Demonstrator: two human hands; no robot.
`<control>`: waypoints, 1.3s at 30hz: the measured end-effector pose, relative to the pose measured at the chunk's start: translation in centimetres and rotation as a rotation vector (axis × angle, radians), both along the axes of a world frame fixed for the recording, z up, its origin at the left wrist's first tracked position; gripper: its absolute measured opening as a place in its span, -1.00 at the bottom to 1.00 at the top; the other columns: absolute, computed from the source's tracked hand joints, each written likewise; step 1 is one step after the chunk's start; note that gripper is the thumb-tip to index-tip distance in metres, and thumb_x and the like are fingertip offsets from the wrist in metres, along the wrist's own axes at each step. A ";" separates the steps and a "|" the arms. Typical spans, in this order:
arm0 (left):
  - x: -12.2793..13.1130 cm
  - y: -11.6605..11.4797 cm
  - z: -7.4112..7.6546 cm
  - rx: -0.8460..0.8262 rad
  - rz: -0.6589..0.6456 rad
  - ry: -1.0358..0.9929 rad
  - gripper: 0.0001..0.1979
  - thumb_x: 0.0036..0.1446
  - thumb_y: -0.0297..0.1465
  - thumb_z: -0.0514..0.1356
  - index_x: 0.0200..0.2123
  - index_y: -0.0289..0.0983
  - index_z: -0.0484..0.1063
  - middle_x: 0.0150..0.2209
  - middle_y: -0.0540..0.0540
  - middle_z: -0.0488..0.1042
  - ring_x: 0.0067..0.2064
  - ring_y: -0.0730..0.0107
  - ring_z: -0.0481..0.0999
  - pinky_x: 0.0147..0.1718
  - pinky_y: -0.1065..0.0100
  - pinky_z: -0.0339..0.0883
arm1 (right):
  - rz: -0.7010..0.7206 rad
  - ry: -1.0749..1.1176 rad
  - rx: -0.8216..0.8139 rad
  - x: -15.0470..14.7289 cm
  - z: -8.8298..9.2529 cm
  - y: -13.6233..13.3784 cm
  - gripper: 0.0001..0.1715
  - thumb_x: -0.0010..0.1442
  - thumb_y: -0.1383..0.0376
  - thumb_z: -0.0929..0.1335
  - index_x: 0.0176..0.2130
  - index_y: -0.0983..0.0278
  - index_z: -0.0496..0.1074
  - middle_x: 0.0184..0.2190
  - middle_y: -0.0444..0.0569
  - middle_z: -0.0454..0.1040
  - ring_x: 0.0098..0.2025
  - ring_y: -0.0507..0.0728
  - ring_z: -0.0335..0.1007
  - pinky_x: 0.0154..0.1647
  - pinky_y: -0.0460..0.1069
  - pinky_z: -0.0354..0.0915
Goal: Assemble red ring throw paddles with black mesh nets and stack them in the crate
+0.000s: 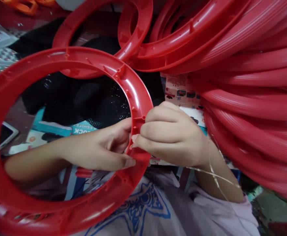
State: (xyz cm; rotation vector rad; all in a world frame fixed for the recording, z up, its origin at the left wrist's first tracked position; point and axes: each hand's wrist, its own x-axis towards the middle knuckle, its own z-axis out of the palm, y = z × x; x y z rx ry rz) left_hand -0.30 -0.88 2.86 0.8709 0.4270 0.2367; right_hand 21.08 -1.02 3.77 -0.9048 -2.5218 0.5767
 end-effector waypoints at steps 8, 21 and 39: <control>0.0 -0.2 -0.5 0.010 -0.005 -0.006 -0.50 0.10 -0.54 0.19 0.08 -0.22 0.08 -0.41 0.12 0.28 -0.53 0.65 0.23 -0.60 0.57 0.12 | 0.129 0.132 0.233 -1.2 1.1 0.5 -0.88 0.21 0.40 0.38 -0.38 0.24 0.40 -0.49 -0.15 0.45 -0.36 0.06 0.31 -0.32 0.04 0.27; 0.3 -0.1 -0.9 -0.119 0.061 -0.150 -0.41 0.04 -0.62 0.24 0.11 -0.18 0.14 -0.13 -0.06 0.43 -0.30 0.58 0.47 -0.26 0.46 0.36 | 0.046 0.199 0.168 -1.5 0.9 0.2 -0.66 0.24 0.44 0.30 -0.55 0.26 0.24 -0.57 -0.14 0.32 -0.45 0.02 0.21 -0.35 0.01 0.20; 1.1 -1.0 -1.0 -0.010 0.230 0.023 -0.50 -0.16 -0.68 0.12 -0.10 -0.23 0.19 -0.38 0.11 0.33 -0.42 0.61 0.38 -0.50 0.59 0.22 | 0.086 0.046 0.263 -1.9 0.6 0.5 -0.76 0.20 0.38 0.32 -0.50 0.28 0.44 -0.50 -0.11 0.44 -0.38 0.07 0.27 -0.34 0.05 0.11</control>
